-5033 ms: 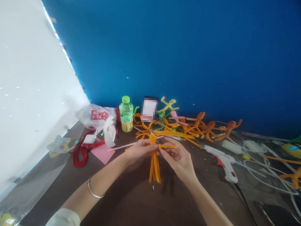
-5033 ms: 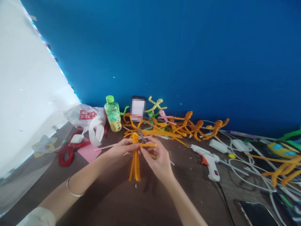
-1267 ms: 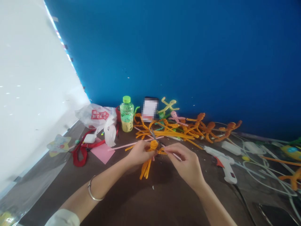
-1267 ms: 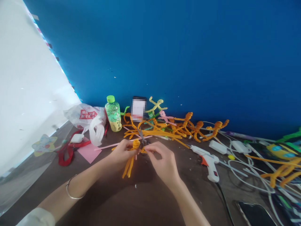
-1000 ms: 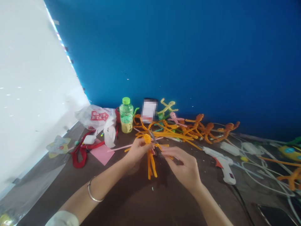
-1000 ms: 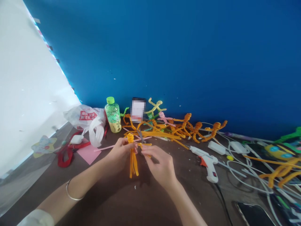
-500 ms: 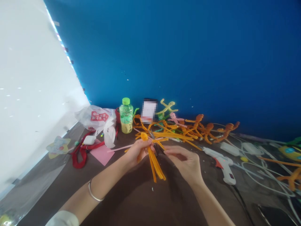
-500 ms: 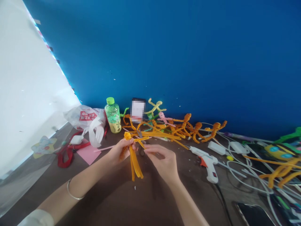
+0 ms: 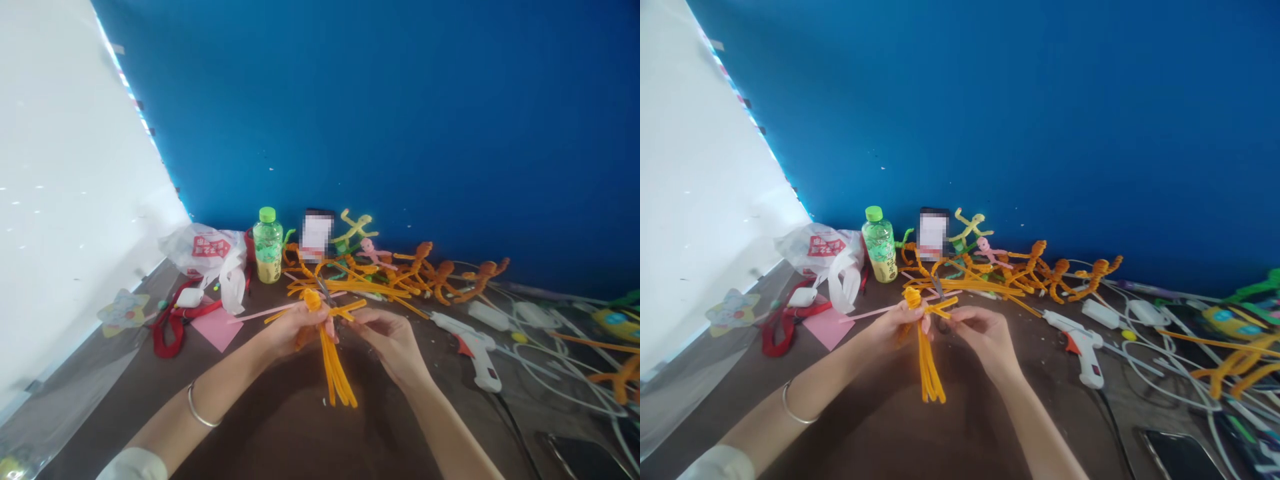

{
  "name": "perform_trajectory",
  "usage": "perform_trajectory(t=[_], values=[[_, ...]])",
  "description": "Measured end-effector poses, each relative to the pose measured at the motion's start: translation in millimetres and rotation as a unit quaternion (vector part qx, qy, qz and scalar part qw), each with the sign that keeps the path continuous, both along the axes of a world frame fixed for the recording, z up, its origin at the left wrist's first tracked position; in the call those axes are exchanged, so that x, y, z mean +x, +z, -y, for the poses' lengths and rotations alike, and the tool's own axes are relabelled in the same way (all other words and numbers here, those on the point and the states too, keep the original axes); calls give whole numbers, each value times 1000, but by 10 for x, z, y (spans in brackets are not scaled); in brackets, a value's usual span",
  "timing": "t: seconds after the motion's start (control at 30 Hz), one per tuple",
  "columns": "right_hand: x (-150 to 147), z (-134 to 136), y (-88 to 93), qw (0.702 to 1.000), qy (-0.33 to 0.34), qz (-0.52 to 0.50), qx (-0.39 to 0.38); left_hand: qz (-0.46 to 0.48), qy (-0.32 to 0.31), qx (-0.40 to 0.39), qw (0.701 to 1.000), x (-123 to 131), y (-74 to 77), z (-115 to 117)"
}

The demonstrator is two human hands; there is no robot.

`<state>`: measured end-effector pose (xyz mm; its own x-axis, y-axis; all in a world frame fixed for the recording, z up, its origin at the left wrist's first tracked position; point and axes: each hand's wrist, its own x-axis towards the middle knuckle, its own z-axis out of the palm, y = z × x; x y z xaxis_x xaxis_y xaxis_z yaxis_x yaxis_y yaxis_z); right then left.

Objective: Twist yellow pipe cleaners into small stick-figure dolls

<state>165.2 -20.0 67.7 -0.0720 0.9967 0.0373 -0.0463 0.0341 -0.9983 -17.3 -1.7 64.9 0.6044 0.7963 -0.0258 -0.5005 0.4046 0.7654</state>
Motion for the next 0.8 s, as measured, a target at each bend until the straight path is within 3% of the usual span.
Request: perform_trajectory(t=[0.13, 0.27, 0.47, 0.63, 0.8], values=[[-34, 29, 61, 1000, -7, -17, 17, -34, 49, 3, 998, 0, -14, -45], [-81, 41, 66, 998, -31, -50, 17, -56, 46, 29, 997, 5, 13, -32], [-119, 70, 52, 996, -62, 45, 48, -66, 75, 30, 995, 22, 21, -7], [-170, 123, 140, 991, -35, 97, 88, -55, 83, 35, 994, 35, -5, -24], [-135, 62, 100, 990, -12, 108, 94, -55, 54, -10, 997, 24, -5, -22]])
